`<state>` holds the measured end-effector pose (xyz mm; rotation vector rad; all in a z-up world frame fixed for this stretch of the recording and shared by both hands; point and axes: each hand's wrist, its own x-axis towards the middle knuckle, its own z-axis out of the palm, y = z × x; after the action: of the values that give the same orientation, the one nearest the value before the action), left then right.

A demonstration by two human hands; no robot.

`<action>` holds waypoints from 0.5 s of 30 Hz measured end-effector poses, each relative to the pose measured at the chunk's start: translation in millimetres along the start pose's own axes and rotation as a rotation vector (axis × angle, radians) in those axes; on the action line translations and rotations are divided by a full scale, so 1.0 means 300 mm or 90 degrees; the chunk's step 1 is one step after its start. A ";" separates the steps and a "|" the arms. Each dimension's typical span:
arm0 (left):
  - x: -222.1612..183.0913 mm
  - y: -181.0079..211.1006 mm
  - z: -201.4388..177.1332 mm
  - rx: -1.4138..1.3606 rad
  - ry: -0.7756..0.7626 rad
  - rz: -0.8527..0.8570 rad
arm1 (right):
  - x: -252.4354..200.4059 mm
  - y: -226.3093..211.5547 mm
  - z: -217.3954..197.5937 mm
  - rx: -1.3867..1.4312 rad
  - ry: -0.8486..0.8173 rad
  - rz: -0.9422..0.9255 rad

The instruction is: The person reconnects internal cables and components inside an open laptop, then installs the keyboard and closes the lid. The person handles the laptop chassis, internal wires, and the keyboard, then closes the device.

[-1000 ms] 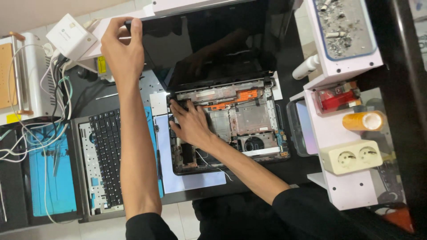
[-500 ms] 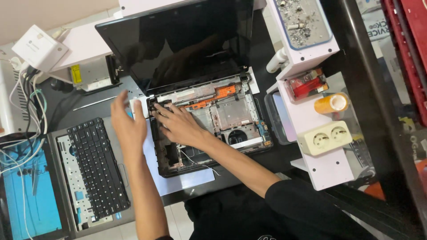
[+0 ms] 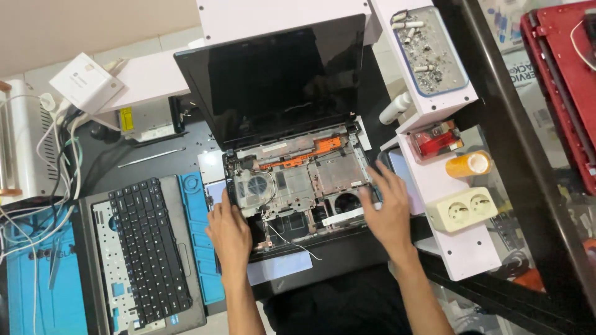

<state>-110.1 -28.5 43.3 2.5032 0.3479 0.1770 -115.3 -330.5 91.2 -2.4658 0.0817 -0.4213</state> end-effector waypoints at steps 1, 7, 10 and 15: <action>-0.001 -0.003 0.000 -0.003 0.003 0.004 | -0.024 0.059 0.025 -0.001 0.005 -0.002; -0.001 -0.060 0.046 0.011 0.002 0.016 | -0.075 0.205 0.113 0.185 -0.003 0.275; 0.002 -0.090 0.065 -0.007 0.044 0.054 | -0.068 0.229 0.149 0.286 0.027 0.269; 0.026 -0.088 0.044 -0.070 0.037 0.060 | -0.059 0.207 0.167 0.376 0.042 0.280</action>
<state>-105.4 -12.6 17.5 2.4112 0.2381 0.2991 -113.6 -348.4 11.3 -1.7872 0.4508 -0.2790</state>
